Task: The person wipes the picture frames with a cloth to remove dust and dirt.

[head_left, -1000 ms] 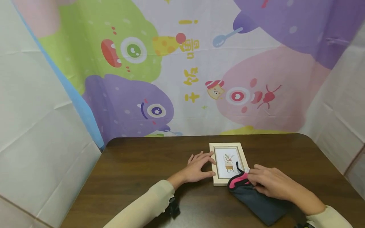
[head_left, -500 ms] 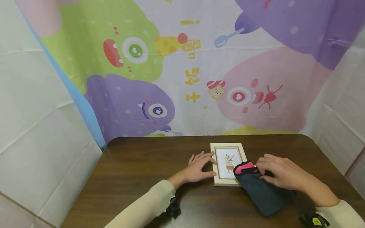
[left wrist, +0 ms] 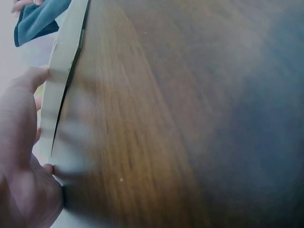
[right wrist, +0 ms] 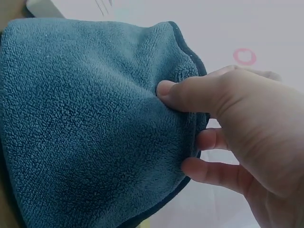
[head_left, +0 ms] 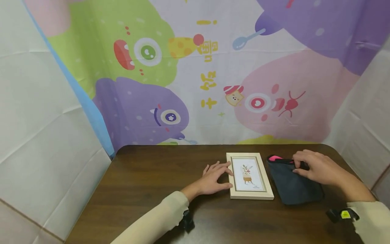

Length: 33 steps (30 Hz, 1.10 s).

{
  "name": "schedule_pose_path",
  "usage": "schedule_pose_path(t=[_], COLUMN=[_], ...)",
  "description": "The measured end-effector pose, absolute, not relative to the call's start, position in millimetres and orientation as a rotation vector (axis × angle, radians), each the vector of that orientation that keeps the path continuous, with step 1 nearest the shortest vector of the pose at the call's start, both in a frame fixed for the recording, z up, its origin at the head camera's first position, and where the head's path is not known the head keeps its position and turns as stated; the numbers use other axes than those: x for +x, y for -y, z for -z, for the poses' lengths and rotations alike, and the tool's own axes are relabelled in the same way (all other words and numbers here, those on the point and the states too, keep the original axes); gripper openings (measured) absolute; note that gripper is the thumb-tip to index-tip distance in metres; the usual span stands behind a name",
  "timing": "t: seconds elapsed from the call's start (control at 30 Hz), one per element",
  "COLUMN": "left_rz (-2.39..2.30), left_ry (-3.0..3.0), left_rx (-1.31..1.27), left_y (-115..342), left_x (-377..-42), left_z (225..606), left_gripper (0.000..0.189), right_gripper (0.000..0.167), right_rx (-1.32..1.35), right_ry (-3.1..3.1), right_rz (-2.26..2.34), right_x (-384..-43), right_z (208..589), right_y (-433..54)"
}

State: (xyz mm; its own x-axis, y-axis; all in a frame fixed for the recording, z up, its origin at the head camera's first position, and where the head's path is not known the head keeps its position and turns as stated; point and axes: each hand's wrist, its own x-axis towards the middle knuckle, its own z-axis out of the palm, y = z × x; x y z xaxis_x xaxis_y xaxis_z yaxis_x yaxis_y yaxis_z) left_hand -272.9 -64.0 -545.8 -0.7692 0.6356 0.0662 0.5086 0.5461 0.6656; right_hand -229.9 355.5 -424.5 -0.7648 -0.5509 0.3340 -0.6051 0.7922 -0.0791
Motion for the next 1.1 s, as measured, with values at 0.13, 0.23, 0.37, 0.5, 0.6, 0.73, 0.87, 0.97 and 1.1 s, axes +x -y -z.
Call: schedule_pose_path(t=[0.13, 0.23, 0.37, 0.5, 0.6, 0.73, 0.87, 0.97, 1.1], left_rz=[-1.046, -1.049, -1.052, -1.055, -1.057, -1.064, -1.066, -1.071, -1.077], left_ry=[-2.590, -2.587, -2.586, -2.588, -2.586, -2.573, -2.568, -2.578, -2.599], left_rx=[0.968, 0.961, 0.952, 0.947, 0.952, 0.955, 0.949, 0.950, 0.956], left_y=[64.4, 65.4, 66.1, 66.7, 66.6, 66.8, 67.7, 67.4, 66.9], left_x=[-270.4, -269.0, -268.4, -268.7, -269.0, -267.9, -266.8, -267.5, -268.6], left_z=[542.0, 539.8, 538.5, 538.5, 538.2, 537.8, 537.6, 537.9, 539.3], left_gripper=[0.040, 0.040, 0.040, 0.040, 0.040, 0.040, 0.039, 0.039, 0.039], right_gripper=[0.051, 0.047, 0.043, 0.039, 0.037, 0.036, 0.035, 0.034, 0.034], right_rx=[0.825, 0.785, 0.716, 0.673, 0.662, 0.633, 0.620, 0.625, 0.625], right_ry=[2.745, 2.819, 2.924, 3.007, 3.060, 3.097, 3.096, 3.085, 3.063], right_rz=[-0.254, -0.249, -0.220, -0.212, -0.215, -0.235, -0.269, -0.279, -0.288], right_x=[-242.0, -249.2, -256.6, -263.4, -267.5, -269.9, -269.8, -269.9, -269.2], right_z=[426.6, 430.1, 437.7, 448.8, 458.5, 468.9, 472.9, 473.2, 472.5], right_y=[-364.6, -365.3, -360.3, -352.1, -348.4, -348.0, -349.1, -350.2, -350.0])
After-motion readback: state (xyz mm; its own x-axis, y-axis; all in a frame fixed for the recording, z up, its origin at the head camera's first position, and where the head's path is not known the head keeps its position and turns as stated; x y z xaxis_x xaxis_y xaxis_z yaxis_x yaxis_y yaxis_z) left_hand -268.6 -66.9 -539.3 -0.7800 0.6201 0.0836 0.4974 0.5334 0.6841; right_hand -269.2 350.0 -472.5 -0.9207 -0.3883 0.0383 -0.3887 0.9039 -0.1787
